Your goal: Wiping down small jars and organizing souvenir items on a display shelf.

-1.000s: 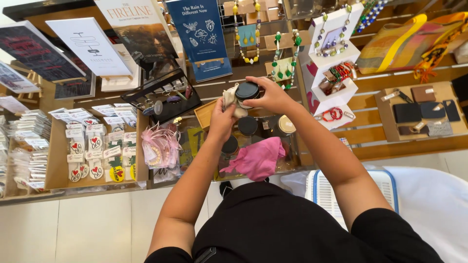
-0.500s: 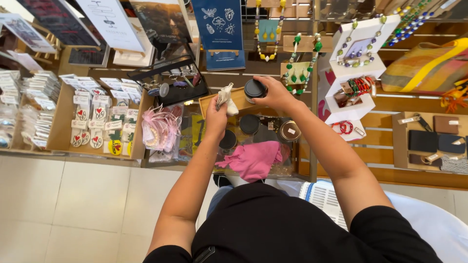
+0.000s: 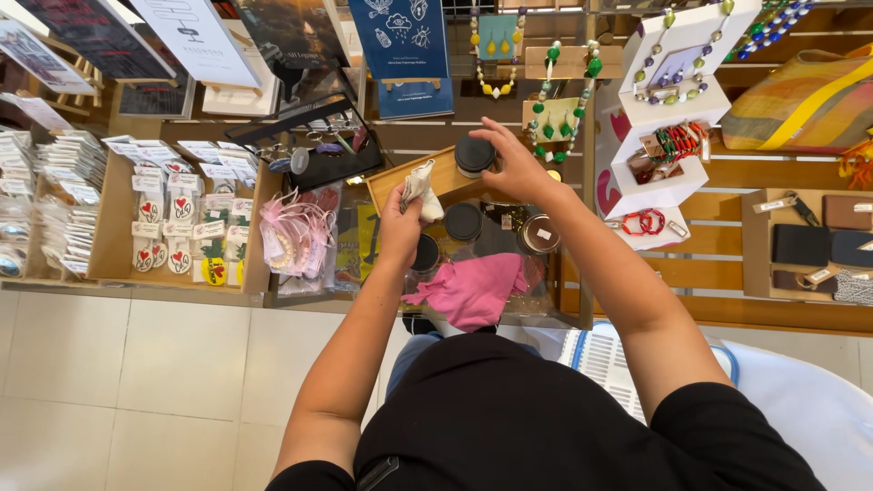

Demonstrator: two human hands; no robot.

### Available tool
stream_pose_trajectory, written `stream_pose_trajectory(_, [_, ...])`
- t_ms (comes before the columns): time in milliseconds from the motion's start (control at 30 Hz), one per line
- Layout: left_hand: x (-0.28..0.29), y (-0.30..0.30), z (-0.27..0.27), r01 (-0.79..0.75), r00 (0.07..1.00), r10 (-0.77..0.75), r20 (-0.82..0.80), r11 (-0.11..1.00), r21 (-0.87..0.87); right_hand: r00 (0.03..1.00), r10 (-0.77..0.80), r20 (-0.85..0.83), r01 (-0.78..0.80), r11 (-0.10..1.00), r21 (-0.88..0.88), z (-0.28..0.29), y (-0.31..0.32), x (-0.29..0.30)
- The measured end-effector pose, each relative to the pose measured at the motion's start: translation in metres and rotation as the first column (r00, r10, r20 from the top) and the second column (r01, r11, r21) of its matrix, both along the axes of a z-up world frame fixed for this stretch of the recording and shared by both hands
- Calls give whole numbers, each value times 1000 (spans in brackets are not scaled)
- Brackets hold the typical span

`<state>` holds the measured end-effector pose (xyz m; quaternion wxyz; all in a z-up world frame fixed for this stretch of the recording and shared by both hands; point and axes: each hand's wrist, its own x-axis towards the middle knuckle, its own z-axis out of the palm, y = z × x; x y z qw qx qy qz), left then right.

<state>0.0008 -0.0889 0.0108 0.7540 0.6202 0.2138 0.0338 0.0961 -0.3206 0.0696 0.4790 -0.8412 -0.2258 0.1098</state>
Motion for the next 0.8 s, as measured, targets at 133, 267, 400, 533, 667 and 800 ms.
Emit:
stream_pose_trajectory(133, [-4,7,-5,29,999,-29,-25,1000,5,992,-73,-102,77,996,42,-13,-1,-5])
stream_pose_trajectory(267, [-1,18,-13,45,999,-46,-24,999,-6,986,-143,-90,142,990,-23,-7,0,-21])
stream_pose_trajectory(400, [-1,26,5,69,998,-69,-9,997,-43,956,-292,-6,292,956,-27,22,7,-51])
stream_pose_trajectory(533, [1,43,10,86,996,-84,25,994,-62,958,-267,105,278,955,-103,-5,20,-87])
stream_pose_trajectory(667, [-6,64,14,104,995,-103,17,987,-121,993,-118,1,115,964,-239,-26,34,-112])
stream_pose_trajectory(800, [-9,86,9,135,991,-134,17,975,-176,989,-106,-101,66,938,-340,-21,50,-120])
